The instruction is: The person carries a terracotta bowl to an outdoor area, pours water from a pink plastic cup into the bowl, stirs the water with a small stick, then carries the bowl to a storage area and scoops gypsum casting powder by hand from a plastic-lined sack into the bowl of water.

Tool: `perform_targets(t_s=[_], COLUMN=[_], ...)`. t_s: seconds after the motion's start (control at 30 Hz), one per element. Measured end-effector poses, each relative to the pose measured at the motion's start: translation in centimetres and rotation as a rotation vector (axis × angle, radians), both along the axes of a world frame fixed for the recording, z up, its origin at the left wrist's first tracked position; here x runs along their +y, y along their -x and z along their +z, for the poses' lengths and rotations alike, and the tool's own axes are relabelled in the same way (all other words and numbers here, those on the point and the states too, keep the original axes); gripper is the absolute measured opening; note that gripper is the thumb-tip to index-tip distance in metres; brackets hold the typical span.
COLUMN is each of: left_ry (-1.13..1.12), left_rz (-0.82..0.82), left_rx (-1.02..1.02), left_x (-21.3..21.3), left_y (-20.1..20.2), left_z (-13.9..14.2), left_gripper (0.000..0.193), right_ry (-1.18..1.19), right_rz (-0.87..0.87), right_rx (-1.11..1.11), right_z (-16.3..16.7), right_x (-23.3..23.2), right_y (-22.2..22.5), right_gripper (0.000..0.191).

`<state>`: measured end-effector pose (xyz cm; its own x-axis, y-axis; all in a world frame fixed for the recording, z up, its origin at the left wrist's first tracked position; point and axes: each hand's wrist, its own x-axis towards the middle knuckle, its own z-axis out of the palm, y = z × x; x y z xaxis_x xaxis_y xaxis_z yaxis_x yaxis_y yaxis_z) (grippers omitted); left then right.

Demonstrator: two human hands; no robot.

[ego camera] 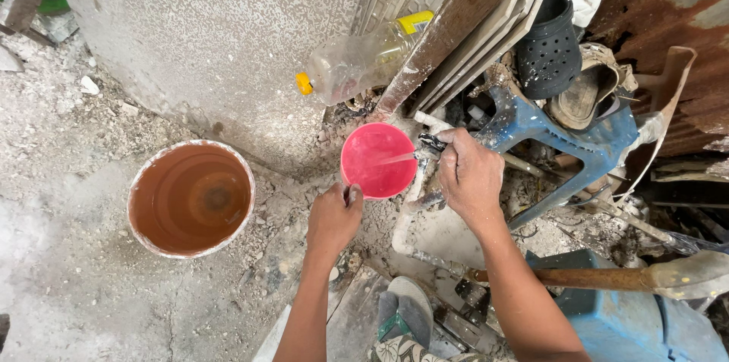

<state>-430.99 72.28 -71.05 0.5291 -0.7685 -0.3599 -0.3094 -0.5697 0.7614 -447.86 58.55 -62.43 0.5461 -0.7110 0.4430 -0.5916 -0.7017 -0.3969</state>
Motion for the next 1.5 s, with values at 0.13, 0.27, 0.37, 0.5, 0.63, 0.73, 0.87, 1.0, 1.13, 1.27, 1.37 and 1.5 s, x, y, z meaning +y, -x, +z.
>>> perform_targets(t_s=[0.13, 0.27, 0.37, 0.5, 0.63, 0.73, 0.87, 1.0, 1.13, 1.27, 1.37, 1.5], left_ry=[-0.003, 0.017, 0.056, 0.035, 0.040, 0.044, 0.027, -0.009, 0.023, 0.041, 0.042, 0.081], left_rz=[0.023, 0.020, 0.029, 0.038, 0.017, 0.017, 0.005, 0.011, 0.019, 0.022, 0.022, 0.023], left_rx=[-0.005, -0.023, -0.041, -0.023, -0.056, -0.079, -0.086, -0.042, -0.085, -0.098, -0.099, -0.121], left_x=[-0.1, -0.3, -0.3, -0.3, -0.3, -0.2, -0.3, -0.3, -0.2, -0.3, -0.4, -0.4], left_y=[0.0, 0.1, 0.0, 0.0, 0.0, 0.0, 0.1, 0.1, 0.2, 0.4, 0.6, 0.7], left_z=[-0.3, -0.8, -1.1, -1.4, -1.6, -1.7, -1.8, -1.8, -1.8, -2.0, -2.3, -2.7], left_gripper=[0.039, 0.039, 0.039, 0.040, 0.042, 0.042, 0.043, 0.042, 0.043, 0.045, 0.045, 0.045], right_ry=[-0.006, 0.006, -0.002, -0.001, 0.005, 0.010, -0.020, -0.022, 0.002, 0.030, 0.013, -0.002], right_rz=[0.006, 0.000, -0.006, 0.007, 0.019, 0.032, 0.048, 0.015, 0.026, 0.038, 0.017, 0.021], right_rx=[0.002, 0.004, 0.007, 0.005, -0.021, -0.026, -0.022, -0.003, -0.001, -0.016, 0.001, -0.007], right_z=[0.0, -0.1, -0.1, 0.1, 0.4, 0.6, 0.8, 0.8, 0.6, 0.5, 0.5, 0.5], right_x=[-0.1, -0.2, -0.1, 0.0, 0.1, 0.2, 0.2, 0.2, 0.2, 0.1, 0.1, 0.2], right_y=[-0.1, -0.2, -0.2, -0.3, -0.4, -0.4, -0.3, -0.3, -0.3, -0.2, -0.1, -0.1], right_gripper=[0.015, 0.016, 0.017, 0.017, 0.017, 0.021, 0.023, 0.021, 0.018, 0.017, 0.019, 0.021])
